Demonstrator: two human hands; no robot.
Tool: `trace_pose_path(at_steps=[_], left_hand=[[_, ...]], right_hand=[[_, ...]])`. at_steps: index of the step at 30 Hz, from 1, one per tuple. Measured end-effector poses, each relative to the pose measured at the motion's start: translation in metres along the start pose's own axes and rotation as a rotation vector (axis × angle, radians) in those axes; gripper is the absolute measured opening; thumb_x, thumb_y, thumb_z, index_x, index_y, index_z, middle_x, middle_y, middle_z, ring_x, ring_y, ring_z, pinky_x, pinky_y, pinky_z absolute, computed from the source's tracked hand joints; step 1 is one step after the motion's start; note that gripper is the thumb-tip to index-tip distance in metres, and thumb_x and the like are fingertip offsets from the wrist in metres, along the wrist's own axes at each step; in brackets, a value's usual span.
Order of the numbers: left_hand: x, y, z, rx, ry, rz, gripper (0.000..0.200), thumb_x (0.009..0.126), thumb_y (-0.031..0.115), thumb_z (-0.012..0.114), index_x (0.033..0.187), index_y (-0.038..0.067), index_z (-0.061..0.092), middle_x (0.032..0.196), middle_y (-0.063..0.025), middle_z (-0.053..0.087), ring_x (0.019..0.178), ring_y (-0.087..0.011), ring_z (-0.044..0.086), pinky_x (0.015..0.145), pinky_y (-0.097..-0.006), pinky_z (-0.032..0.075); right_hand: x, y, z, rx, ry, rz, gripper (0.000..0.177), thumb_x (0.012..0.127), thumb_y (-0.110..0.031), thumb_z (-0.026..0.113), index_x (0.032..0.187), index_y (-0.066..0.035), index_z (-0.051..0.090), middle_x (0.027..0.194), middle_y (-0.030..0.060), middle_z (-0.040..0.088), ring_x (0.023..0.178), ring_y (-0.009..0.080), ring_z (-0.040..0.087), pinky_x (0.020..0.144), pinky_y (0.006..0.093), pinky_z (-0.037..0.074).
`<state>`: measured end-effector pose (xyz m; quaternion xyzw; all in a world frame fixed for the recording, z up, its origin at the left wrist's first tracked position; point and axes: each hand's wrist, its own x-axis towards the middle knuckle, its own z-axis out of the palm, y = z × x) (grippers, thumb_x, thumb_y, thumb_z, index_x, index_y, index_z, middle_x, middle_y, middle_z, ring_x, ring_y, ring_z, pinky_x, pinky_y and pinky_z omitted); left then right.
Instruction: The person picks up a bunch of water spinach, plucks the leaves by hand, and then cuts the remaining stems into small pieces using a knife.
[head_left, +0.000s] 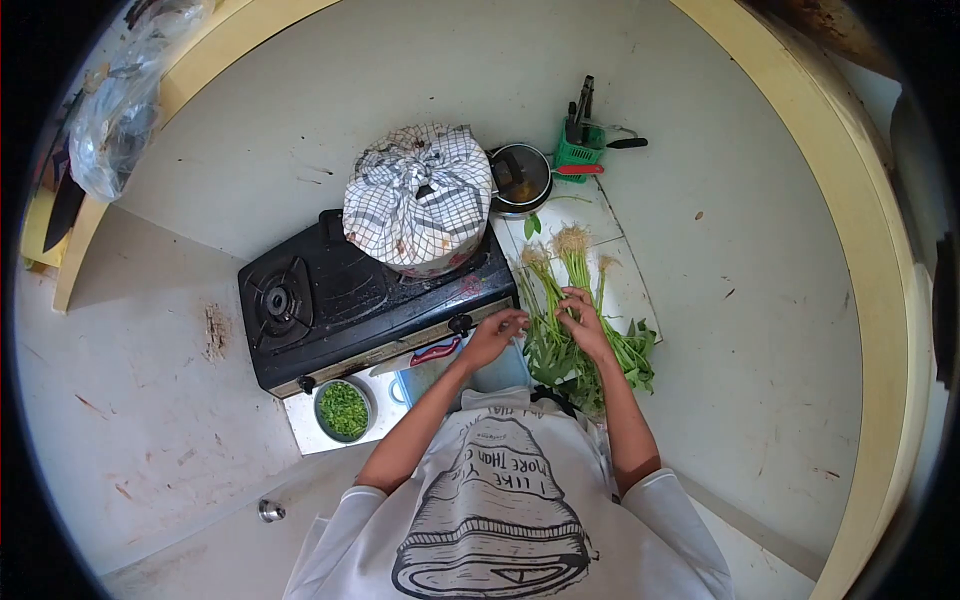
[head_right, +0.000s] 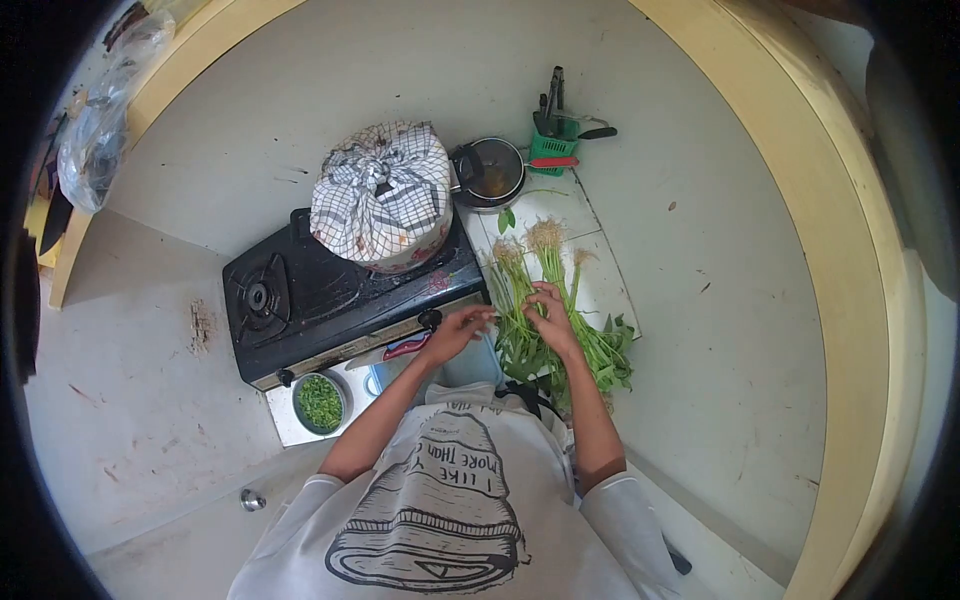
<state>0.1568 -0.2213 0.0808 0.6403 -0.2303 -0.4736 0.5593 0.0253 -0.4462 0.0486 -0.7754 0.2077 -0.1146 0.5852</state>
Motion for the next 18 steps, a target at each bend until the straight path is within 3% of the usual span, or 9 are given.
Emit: trace_pose_path(at_steps=[1,4,7,13,18], left_hand=[[0.01,0.004,0.007,-0.057,0.031,-0.005,0.042,0.108,0.034,0.056,0.137,0.004,0.059,0.116,-0.0039,0.07,0.103,-0.0141,0.065,0.09,-0.0308,0.054],[0.037,0.013,0.027,-0.294,0.133,0.006,0.035,0.105,0.029,0.061,0.129,0.003,0.063,0.11,-0.0055,0.071,0.092,-0.0118,0.066,0.078,-0.0282,0.053],[0.051,0.021,0.039,-0.188,0.185,-0.026,0.032,0.102,0.026,0.067,0.126,0.004,0.064,0.104,-0.0036,0.07,0.088,-0.0104,0.064,0.076,-0.0281,0.052],[0.056,0.022,0.041,-0.241,0.227,0.001,0.023,0.099,0.018,0.069,0.118,0.005,0.065,0.099,-0.0008,0.069,0.089,-0.0091,0.063,0.076,-0.0266,0.05],[0.055,0.02,0.039,-0.313,0.237,0.075,0.014,0.101,0.015,0.065,0.112,0.007,0.064,0.101,0.0,0.07,0.094,-0.0096,0.063,0.08,-0.0279,0.051]], right_hand=[[-0.004,-0.01,-0.002,0.003,-0.004,-0.012,0.016,0.089,-0.01,0.076,0.102,-0.004,0.07,0.138,0.0128,0.052,0.137,0.03,0.046,0.114,0.0422,0.036],[-0.014,-0.031,-0.004,-0.014,-0.016,-0.049,0.018,0.087,-0.009,0.078,0.102,-0.004,0.07,0.138,0.0137,0.052,0.137,0.0313,0.046,0.115,0.0418,0.035],[-0.022,-0.037,-0.002,-0.117,-0.028,-0.145,0.017,0.089,-0.005,0.076,0.103,-0.004,0.067,0.139,0.0131,0.053,0.135,0.0307,0.048,0.113,0.0406,0.038],[-0.027,-0.034,0.0,-0.054,0.097,-0.025,0.017,0.09,-0.009,0.076,0.104,-0.004,0.069,0.127,0.0133,0.061,0.123,0.0278,0.059,0.105,0.0394,0.045],[-0.031,-0.026,0.001,0.142,0.145,0.099,0.017,0.094,-0.012,0.074,0.105,-0.001,0.068,0.122,0.0093,0.065,0.114,0.02,0.063,0.094,0.0337,0.048]])
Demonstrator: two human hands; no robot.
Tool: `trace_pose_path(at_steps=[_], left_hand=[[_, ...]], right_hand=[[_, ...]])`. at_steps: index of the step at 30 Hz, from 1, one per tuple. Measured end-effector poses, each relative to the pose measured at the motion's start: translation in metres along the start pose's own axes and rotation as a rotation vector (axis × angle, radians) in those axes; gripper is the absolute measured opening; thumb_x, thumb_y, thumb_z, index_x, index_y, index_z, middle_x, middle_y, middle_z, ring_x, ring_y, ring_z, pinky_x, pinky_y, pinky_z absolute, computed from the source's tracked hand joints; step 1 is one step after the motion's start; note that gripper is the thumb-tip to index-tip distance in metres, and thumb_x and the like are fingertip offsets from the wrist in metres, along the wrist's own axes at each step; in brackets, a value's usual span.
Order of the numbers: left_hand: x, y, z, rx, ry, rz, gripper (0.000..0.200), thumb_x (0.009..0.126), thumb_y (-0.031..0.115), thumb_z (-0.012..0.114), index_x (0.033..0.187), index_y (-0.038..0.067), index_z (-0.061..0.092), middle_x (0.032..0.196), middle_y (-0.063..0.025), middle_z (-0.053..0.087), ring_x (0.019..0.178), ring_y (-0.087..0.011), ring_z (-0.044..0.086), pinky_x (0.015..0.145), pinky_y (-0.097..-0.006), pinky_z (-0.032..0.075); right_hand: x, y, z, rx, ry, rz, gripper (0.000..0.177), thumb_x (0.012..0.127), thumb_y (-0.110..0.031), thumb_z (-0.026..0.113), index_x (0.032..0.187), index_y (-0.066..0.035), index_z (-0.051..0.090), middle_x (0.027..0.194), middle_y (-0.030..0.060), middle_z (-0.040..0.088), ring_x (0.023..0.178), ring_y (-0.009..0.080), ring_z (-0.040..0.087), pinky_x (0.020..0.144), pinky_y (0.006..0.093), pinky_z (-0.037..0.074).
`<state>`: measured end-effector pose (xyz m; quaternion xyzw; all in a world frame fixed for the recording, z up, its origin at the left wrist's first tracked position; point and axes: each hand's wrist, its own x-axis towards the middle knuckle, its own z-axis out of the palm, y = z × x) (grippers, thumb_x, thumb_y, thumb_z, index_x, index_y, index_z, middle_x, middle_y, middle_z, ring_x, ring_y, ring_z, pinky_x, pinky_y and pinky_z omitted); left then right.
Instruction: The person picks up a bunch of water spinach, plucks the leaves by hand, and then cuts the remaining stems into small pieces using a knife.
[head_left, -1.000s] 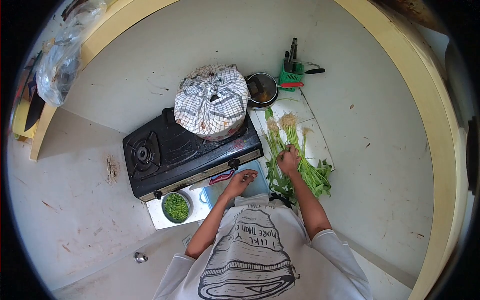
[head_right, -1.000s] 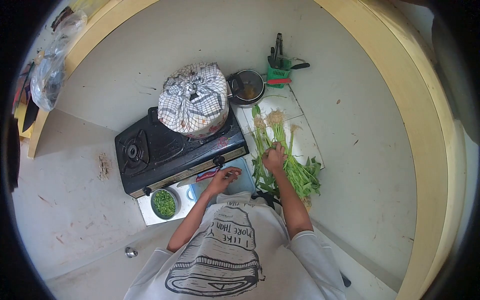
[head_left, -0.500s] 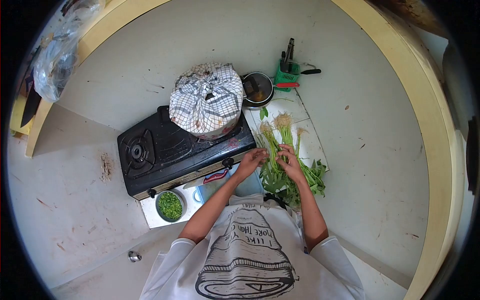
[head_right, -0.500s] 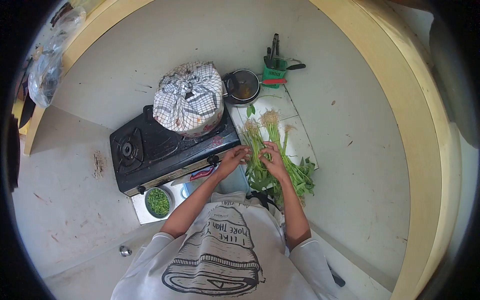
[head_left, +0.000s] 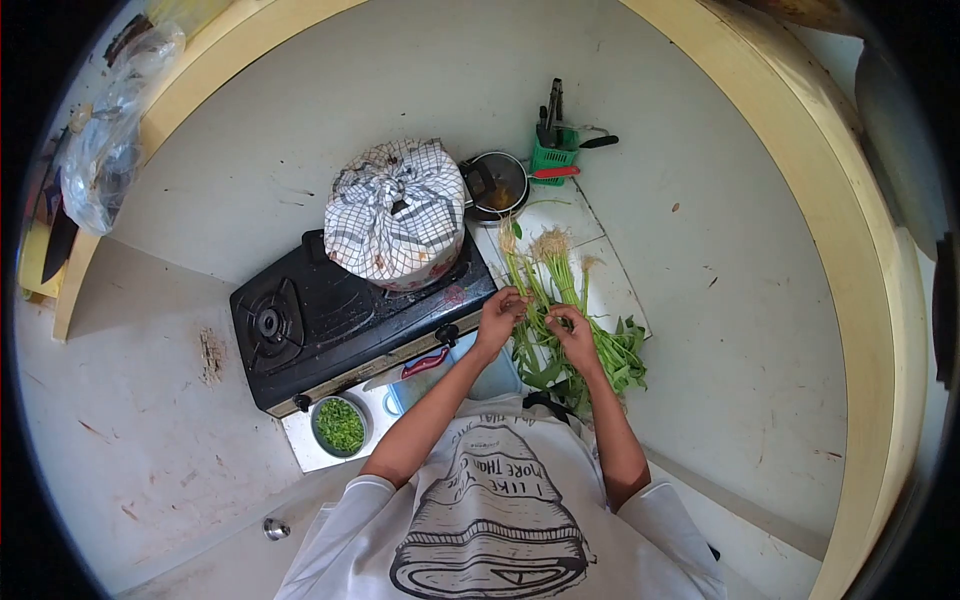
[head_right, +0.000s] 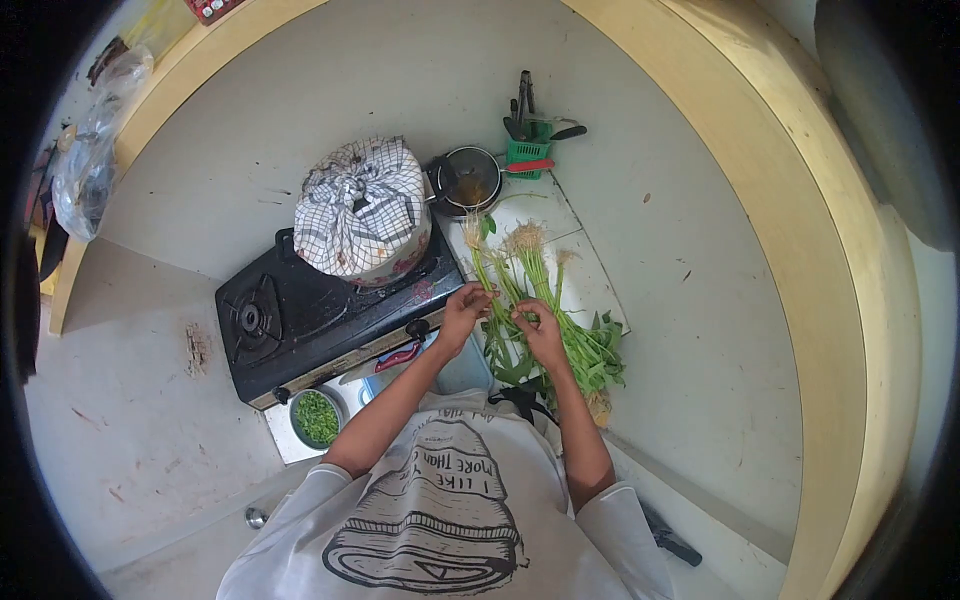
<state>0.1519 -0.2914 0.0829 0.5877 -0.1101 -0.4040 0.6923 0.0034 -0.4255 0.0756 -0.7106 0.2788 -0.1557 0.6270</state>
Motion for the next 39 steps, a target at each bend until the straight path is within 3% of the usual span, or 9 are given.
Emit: trace_pose_path(at_steps=[7,13,16,19,25,28,31,37,39], left_hand=[[-0.005,0.017,-0.001,0.045,-0.034,0.074,0.011,0.102,0.01,0.06,0.113,0.007,0.062,0.11,-0.0022,0.072,0.103,-0.0111,0.064,0.089,-0.0292,0.05],[-0.011,0.033,-0.02,0.128,-0.242,0.034,0.016,0.105,0.012,0.056,0.119,0.006,0.062,0.115,-0.0028,0.069,0.111,-0.0132,0.062,0.098,-0.0309,0.048],[-0.015,0.037,-0.021,0.084,-0.28,0.031,0.016,0.105,0.011,0.055,0.119,0.005,0.062,0.116,-0.0031,0.069,0.111,-0.0125,0.062,0.098,-0.0306,0.048],[-0.017,0.046,-0.02,0.132,-0.296,0.035,0.016,0.106,0.01,0.054,0.119,0.005,0.061,0.115,-0.0033,0.069,0.111,-0.012,0.062,0.098,-0.0308,0.048],[-0.021,0.086,-0.018,0.121,-0.272,0.181,0.015,0.104,0.007,0.057,0.117,0.003,0.062,0.11,-0.0047,0.071,0.105,-0.0108,0.063,0.091,-0.0278,0.05],[-0.027,0.111,-0.015,0.083,-0.22,0.19,0.015,0.104,0.009,0.059,0.117,0.003,0.062,0.109,-0.004,0.071,0.103,-0.0093,0.063,0.089,-0.0268,0.05],[-0.028,0.121,-0.012,0.06,-0.182,0.2,0.015,0.104,0.01,0.06,0.117,0.003,0.063,0.109,-0.0034,0.072,0.103,-0.0089,0.064,0.089,-0.0271,0.05],[-0.026,0.12,0.006,0.027,-0.14,0.232,0.014,0.105,0.012,0.059,0.117,0.004,0.064,0.11,-0.0034,0.073,0.103,-0.0083,0.065,0.087,-0.0273,0.051],[-0.024,0.119,0.012,0.05,-0.13,0.232,0.017,0.106,0.015,0.06,0.119,0.005,0.063,0.112,-0.0038,0.072,0.104,-0.0084,0.064,0.088,-0.0274,0.051]], right_hand=[[0.008,0.03,-0.006,0.304,0.144,0.303,0.026,0.096,-0.015,0.072,0.117,-0.002,0.066,0.115,0.0045,0.069,0.098,0.0119,0.064,0.087,0.0309,0.049],[0.017,0.02,0.0,-0.406,0.381,-0.134,0.041,0.098,-0.017,0.07,0.132,0.0,0.056,0.122,0.0123,0.068,0.104,0.0209,0.066,0.092,0.037,0.051],[0.029,0.008,0.013,-0.243,0.153,-0.312,0.042,0.099,-0.015,0.067,0.136,0.0,0.053,0.122,0.015,0.069,0.106,0.0252,0.067,0.093,0.0386,0.052],[0.032,-0.004,0.019,-0.154,-0.043,-0.115,0.035,0.098,-0.015,0.063,0.129,0.001,0.06,0.108,0.0203,0.073,0.099,0.0332,0.071,0.089,0.0422,0.052],[0.051,0.032,0.014,-0.324,-0.01,0.051,0.023,0.099,-0.012,0.055,0.112,0.003,0.067,0.085,0.0201,0.073,0.085,0.0375,0.072,0.083,0.0422,0.055],[0.057,0.049,0.001,-0.441,-0.029,0.227,0.028,0.105,-0.016,0.052,0.122,0.003,0.063,0.097,0.0202,0.073,0.091,0.0297,0.072,0.079,0.0406,0.055],[0.053,0.059,0.001,-0.655,0.154,-0.148,0.034,0.106,-0.022,0.053,0.13,0.002,0.06,0.12,0.0216,0.069,0.107,0.0291,0.069,0.086,0.039,0.055],[0.015,-0.058,0.009,0.357,-0.035,0.047,0.05,0.1,-0.024,0.07,0.14,0.003,0.055,0.131,0.0191,0.063,0.12,0.0264,0.061,0.104,0.039,0.047],[0.005,-0.055,0.01,0.111,-0.086,-0.054,0.05,0.098,-0.02,0.072,0.139,0.002,0.056,0.126,0.0157,0.066,0.112,0.0228,0.063,0.098,0.036,0.05]])
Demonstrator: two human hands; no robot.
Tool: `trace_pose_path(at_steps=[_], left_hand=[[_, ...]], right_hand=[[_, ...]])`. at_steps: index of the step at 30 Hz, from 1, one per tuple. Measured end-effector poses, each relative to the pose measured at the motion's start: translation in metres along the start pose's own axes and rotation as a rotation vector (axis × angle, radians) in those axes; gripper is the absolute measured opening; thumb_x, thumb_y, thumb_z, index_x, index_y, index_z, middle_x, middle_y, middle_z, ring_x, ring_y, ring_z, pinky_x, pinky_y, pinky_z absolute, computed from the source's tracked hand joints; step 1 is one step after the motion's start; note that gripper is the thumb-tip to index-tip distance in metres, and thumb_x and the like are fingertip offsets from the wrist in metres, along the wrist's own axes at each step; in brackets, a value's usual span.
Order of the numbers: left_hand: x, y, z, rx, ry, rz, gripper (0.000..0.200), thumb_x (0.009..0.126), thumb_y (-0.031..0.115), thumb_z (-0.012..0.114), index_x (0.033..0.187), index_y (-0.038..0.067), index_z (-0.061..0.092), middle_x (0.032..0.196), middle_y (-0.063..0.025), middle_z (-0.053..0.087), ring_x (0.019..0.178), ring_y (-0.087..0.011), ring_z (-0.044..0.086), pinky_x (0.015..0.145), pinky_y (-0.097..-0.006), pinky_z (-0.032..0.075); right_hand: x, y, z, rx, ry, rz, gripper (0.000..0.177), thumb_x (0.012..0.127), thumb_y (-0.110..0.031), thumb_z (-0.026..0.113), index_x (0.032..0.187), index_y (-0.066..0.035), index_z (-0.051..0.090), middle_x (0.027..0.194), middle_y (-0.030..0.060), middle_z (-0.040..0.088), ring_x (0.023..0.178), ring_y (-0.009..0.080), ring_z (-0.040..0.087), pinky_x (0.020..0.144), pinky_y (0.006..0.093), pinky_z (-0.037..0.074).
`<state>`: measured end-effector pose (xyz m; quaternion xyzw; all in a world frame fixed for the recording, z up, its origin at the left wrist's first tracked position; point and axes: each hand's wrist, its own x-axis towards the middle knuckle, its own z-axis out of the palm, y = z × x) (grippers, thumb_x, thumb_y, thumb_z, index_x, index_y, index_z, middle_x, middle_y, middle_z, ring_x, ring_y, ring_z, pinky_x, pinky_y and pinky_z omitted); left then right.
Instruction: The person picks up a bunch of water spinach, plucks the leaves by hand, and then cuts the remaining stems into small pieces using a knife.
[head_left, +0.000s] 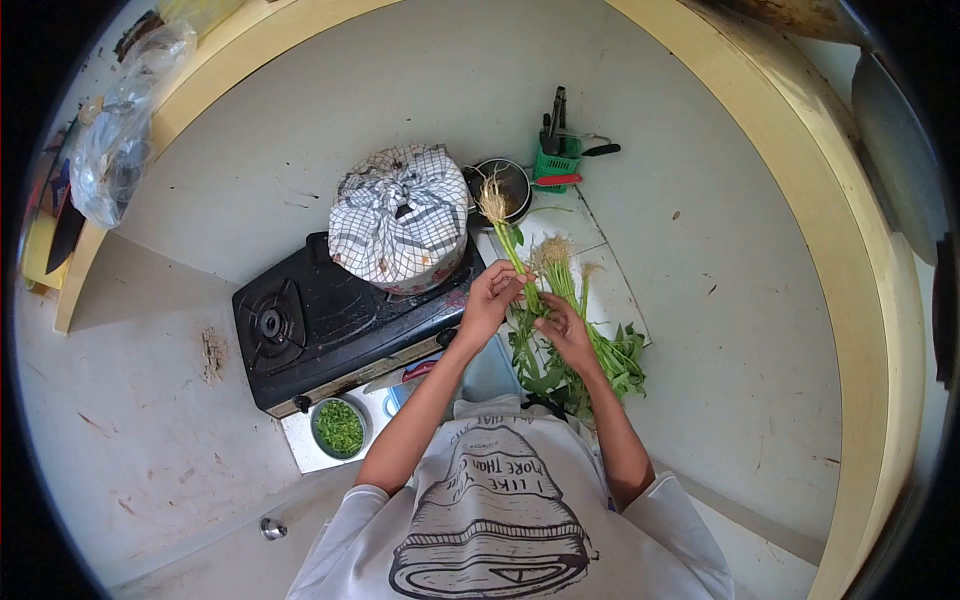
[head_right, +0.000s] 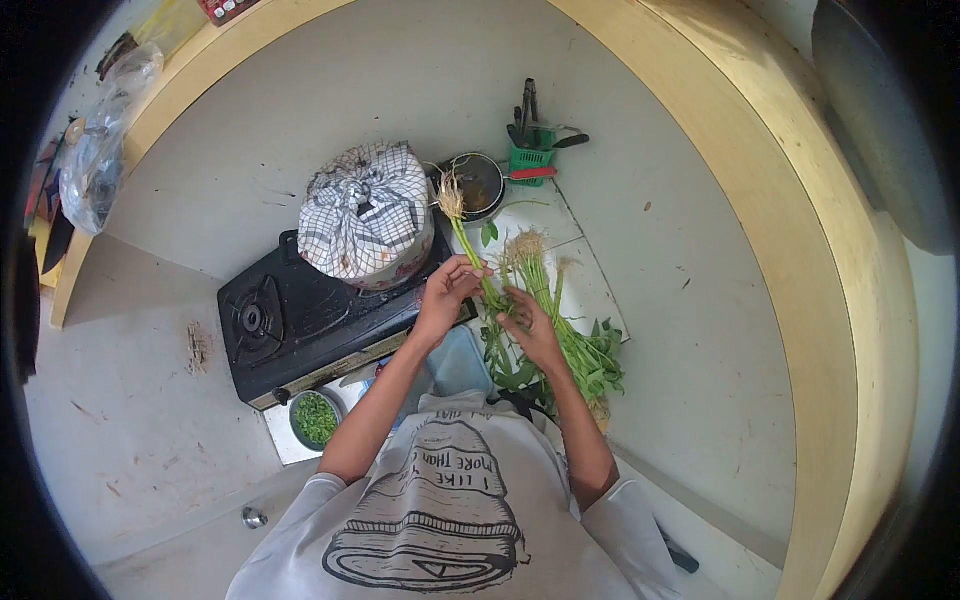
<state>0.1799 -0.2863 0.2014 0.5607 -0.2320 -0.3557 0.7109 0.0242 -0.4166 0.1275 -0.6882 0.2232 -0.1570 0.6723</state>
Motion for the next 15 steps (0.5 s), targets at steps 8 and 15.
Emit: trace_pose_path(at_steps=[8,15], left_hand=[[0.005,0.023,0.015,0.043,0.048,0.088,0.018,0.105,0.016,0.061,0.119,0.004,0.062,0.113,-0.0043,0.072,0.101,-0.0079,0.064,0.086,-0.0268,0.051],[-0.006,0.05,0.018,0.004,0.149,0.164,0.018,0.105,0.014,0.061,0.119,0.003,0.062,0.11,-0.0049,0.071,0.101,-0.0087,0.063,0.089,-0.0268,0.049]], right_hand=[[-0.013,0.046,-0.015,-0.199,0.098,0.064,0.027,0.094,-0.002,0.064,0.119,0.006,0.066,0.095,0.0115,0.074,0.086,0.0163,0.07,0.076,0.0306,0.055],[-0.016,0.096,-0.034,-0.24,0.099,0.13,0.031,0.093,0.004,0.059,0.124,0.006,0.063,0.101,0.0136,0.075,0.089,0.019,0.071,0.083,0.0323,0.056]])
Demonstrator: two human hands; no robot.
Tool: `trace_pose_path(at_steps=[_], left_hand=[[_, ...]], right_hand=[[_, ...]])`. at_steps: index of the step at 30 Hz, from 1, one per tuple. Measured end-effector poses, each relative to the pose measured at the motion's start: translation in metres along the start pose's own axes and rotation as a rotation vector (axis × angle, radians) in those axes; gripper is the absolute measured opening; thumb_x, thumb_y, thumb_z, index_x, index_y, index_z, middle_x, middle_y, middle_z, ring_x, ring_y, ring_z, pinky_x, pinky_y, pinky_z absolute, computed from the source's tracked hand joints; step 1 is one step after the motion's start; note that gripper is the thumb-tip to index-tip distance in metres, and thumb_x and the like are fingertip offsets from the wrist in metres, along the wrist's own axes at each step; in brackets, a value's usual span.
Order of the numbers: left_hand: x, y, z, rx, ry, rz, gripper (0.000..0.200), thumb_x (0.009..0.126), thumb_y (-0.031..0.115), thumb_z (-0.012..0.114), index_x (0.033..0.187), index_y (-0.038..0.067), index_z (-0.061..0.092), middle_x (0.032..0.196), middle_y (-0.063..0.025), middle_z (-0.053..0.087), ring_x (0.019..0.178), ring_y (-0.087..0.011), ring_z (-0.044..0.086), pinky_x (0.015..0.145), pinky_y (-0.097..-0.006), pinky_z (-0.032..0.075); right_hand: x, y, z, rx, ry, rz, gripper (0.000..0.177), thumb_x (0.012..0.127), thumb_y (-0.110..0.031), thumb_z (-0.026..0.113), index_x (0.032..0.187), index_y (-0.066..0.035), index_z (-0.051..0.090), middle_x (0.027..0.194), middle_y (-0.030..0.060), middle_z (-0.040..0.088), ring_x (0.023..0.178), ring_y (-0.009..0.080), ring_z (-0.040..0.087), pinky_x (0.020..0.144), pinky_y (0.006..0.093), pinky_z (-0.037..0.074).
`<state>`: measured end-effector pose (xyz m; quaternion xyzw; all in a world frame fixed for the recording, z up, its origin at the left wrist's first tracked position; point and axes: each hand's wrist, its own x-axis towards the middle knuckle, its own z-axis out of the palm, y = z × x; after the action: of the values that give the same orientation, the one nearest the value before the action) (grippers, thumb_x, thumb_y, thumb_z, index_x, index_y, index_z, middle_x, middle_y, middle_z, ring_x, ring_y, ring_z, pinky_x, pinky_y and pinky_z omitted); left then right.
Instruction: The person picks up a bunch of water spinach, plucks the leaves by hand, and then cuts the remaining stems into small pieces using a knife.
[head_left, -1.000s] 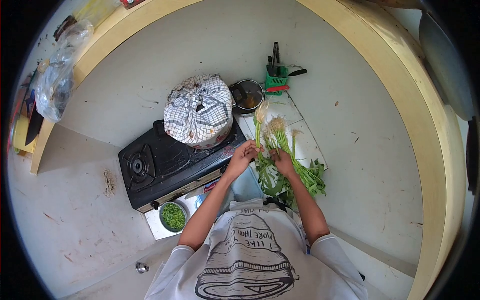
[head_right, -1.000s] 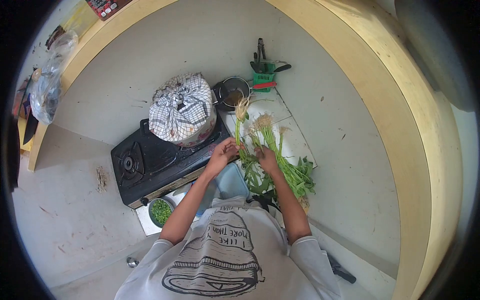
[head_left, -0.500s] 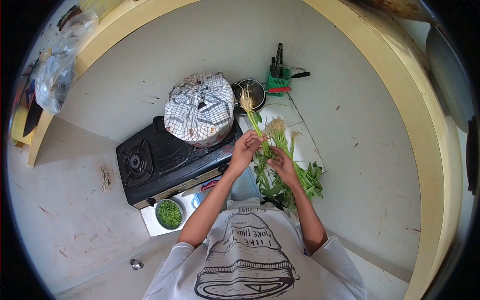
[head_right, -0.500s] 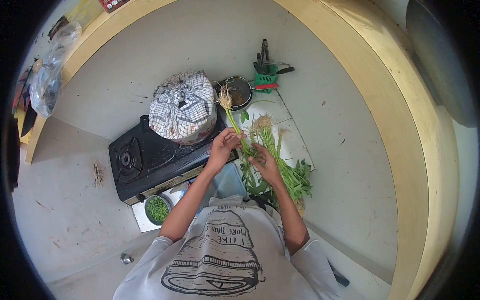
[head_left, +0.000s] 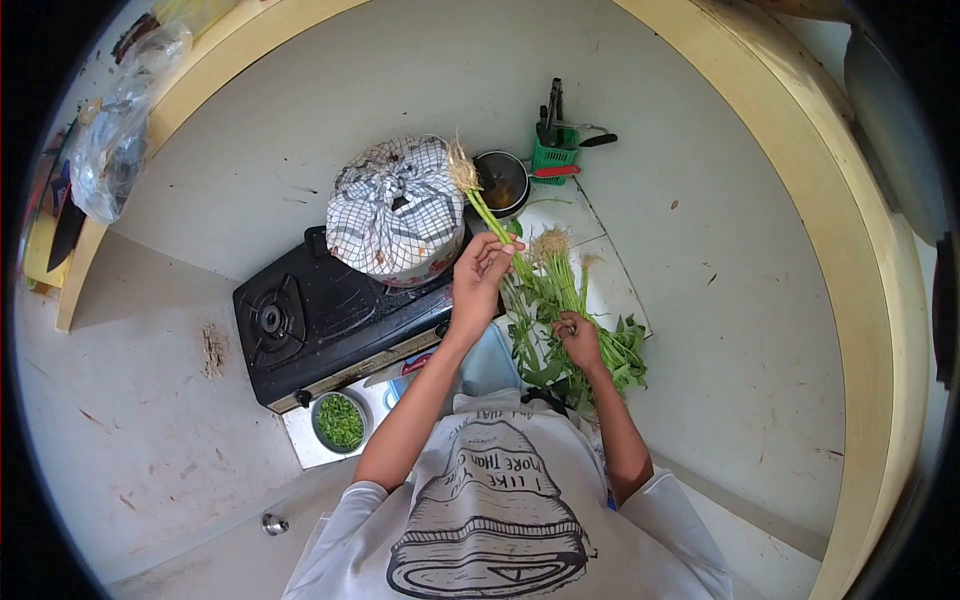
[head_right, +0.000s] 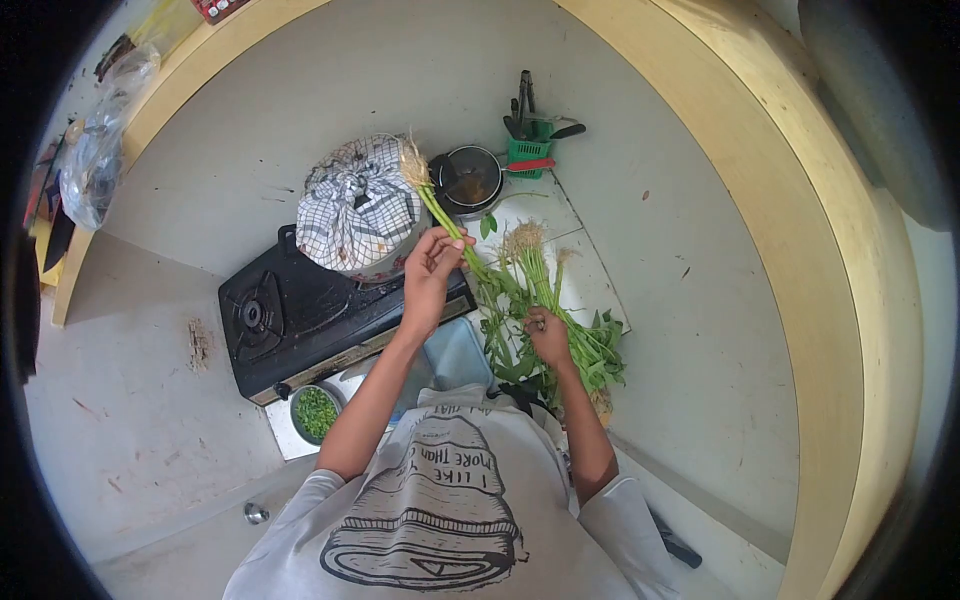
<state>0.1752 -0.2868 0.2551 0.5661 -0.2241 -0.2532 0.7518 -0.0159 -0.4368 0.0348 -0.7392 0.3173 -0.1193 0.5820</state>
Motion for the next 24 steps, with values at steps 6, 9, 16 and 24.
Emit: trace_pose_path(at_steps=[6,9,16,24], left_hand=[[-0.013,0.008,-0.005,0.042,-0.093,0.028,0.022,0.105,0.013,0.059,0.124,0.001,0.062,0.108,-0.0045,0.07,0.103,-0.0113,0.063,0.094,-0.0282,0.047],[-0.029,0.007,-0.012,0.146,-0.169,-0.011,0.024,0.106,0.011,0.059,0.126,0.0,0.063,0.105,-0.0044,0.071,0.099,-0.0087,0.062,0.09,-0.0264,0.047],[-0.068,-0.022,-0.032,0.279,-0.3,-0.088,0.026,0.104,0.012,0.06,0.126,-0.001,0.066,0.109,-0.0083,0.073,0.1,-0.0138,0.067,0.088,-0.0286,0.05],[-0.108,-0.006,-0.053,0.37,-0.255,-0.197,0.026,0.103,0.014,0.063,0.122,-0.002,0.069,0.108,-0.0079,0.071,0.097,-0.0124,0.064,0.087,-0.0286,0.049]], right_hand=[[-0.004,-0.033,-0.02,-0.402,0.158,-0.027,0.039,0.088,-0.007,0.068,0.126,0.0,0.062,0.121,0.0174,0.068,0.104,0.0304,0.067,0.093,0.0413,0.053],[-0.01,-0.057,-0.03,-0.591,0.316,-0.185,0.044,0.092,-0.019,0.07,0.133,-0.005,0.059,0.136,0.0201,0.057,0.127,0.0377,0.053,0.105,0.048,0.044],[-0.035,-0.179,-0.031,0.46,-0.054,-0.059,0.034,0.106,-0.018,0.058,0.134,0.001,0.057,0.129,0.0143,0.067,0.116,0.0231,0.065,0.1,0.0365,0.049],[-0.048,-0.184,0.013,0.561,-0.141,-0.126,0.011,0.103,-0.007,0.064,0.107,0.003,0.065,0.104,0.0094,0.071,0.098,0.0149,0.068,0.091,0.0295,0.052]])
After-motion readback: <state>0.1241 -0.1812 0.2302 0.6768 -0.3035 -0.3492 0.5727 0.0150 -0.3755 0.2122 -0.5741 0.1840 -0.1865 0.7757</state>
